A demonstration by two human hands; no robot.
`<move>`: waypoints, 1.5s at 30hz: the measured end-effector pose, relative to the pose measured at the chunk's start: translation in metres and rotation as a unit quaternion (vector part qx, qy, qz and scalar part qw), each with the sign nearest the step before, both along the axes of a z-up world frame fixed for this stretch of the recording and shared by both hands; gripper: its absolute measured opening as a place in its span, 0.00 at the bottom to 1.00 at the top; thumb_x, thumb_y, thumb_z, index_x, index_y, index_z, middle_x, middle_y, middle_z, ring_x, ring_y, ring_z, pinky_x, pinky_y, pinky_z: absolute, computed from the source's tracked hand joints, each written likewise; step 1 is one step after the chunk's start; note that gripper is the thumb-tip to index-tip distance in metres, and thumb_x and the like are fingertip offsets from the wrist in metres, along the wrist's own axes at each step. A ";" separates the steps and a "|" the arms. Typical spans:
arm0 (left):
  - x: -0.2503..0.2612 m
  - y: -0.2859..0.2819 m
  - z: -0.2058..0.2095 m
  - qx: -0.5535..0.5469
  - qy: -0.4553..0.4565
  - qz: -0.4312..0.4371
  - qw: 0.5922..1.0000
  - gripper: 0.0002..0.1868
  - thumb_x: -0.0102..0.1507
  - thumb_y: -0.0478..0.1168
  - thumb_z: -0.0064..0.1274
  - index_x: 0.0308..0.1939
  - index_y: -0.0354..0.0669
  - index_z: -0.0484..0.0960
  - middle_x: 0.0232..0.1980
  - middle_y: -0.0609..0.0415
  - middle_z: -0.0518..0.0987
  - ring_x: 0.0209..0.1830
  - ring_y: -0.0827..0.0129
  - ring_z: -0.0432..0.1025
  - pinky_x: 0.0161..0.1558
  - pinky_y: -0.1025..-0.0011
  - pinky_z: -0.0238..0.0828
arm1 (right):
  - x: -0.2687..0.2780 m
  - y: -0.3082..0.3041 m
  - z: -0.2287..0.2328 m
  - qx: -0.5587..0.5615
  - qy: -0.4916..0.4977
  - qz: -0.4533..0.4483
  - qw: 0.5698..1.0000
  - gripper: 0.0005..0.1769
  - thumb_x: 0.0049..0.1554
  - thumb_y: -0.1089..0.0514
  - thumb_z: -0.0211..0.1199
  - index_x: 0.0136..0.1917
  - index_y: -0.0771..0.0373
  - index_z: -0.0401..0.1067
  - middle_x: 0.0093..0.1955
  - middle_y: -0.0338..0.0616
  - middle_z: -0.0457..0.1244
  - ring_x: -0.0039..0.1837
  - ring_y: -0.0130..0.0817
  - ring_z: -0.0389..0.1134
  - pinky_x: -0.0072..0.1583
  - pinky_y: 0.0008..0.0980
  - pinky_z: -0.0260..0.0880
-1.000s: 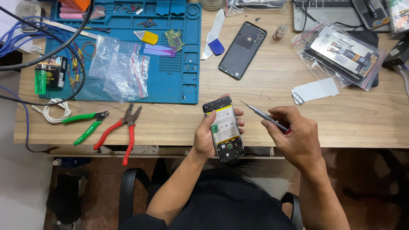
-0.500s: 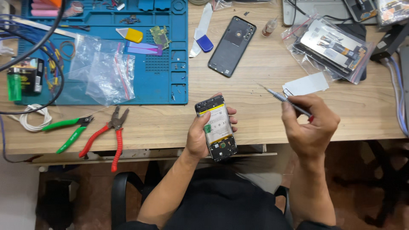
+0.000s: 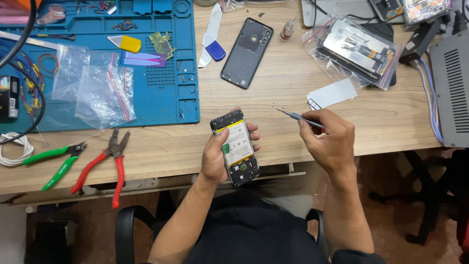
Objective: The person uses a small screwdriver to remove screws from the back of a disassembled smartphone. They then lift the back cover off the device, revealing the internal components.
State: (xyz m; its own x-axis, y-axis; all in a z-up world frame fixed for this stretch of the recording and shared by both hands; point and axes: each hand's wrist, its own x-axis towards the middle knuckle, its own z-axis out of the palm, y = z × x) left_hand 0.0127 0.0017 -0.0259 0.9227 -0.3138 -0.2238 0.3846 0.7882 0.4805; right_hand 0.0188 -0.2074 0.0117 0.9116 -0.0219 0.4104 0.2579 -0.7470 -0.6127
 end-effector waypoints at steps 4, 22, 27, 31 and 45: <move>0.000 -0.001 0.000 -0.001 0.005 0.003 1.000 0.22 0.59 0.46 0.39 0.50 0.32 0.70 0.49 0.32 0.72 0.46 0.51 0.72 0.44 0.51 0.72 | 0.002 0.001 -0.014 -0.006 0.008 -0.017 1.000 0.04 0.47 0.64 0.65 0.39 0.63 0.73 0.29 0.45 0.64 0.30 0.35 0.65 0.34 0.26 0.63; -0.013 -0.013 0.006 0.244 -0.165 0.120 0.948 0.46 0.59 0.30 0.47 0.69 0.61 0.32 0.65 0.38 0.58 0.50 0.48 0.69 0.37 0.61 0.78 | -0.027 0.000 -0.005 0.222 0.059 -0.007 0.973 0.05 0.48 0.67 0.63 0.42 0.66 0.72 0.35 0.46 0.66 0.35 0.24 0.65 0.39 0.21 0.65; -0.013 -0.013 0.019 0.380 -0.170 0.144 0.898 0.11 0.53 0.40 0.59 0.38 0.43 0.82 0.39 0.50 0.75 0.44 0.67 0.73 0.47 0.72 0.70 | -0.036 0.006 -0.006 0.277 0.038 0.062 0.958 0.08 0.45 0.70 0.65 0.40 0.72 0.71 0.36 0.52 0.64 0.38 0.28 0.66 0.41 0.24 0.67; -0.011 -0.007 -0.002 0.369 -0.152 0.133 0.907 0.12 0.52 0.40 0.61 0.38 0.43 0.82 0.36 0.51 0.74 0.42 0.70 0.70 0.48 0.73 0.67 | -0.037 0.015 -0.008 0.275 0.038 0.088 0.957 0.08 0.44 0.71 0.65 0.40 0.74 0.71 0.36 0.54 0.64 0.38 0.30 0.66 0.43 0.26 0.68; -0.012 -0.013 0.018 0.347 -0.134 0.108 0.922 0.06 0.54 0.37 0.57 0.33 0.40 0.80 0.29 0.50 0.74 0.34 0.74 0.68 0.41 0.76 0.67 | -0.035 0.021 -0.007 0.274 0.053 0.098 0.955 0.07 0.45 0.70 0.65 0.40 0.72 0.72 0.33 0.50 0.63 0.36 0.24 0.62 0.40 0.23 0.65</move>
State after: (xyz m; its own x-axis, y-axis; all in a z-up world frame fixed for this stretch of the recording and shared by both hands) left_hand 0.0005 -0.0115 -0.0076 0.9982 0.0165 -0.0574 0.0499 0.2987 0.9530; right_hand -0.0159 -0.1866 0.0045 0.9561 -0.0315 0.2912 0.2746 -0.2496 -0.9286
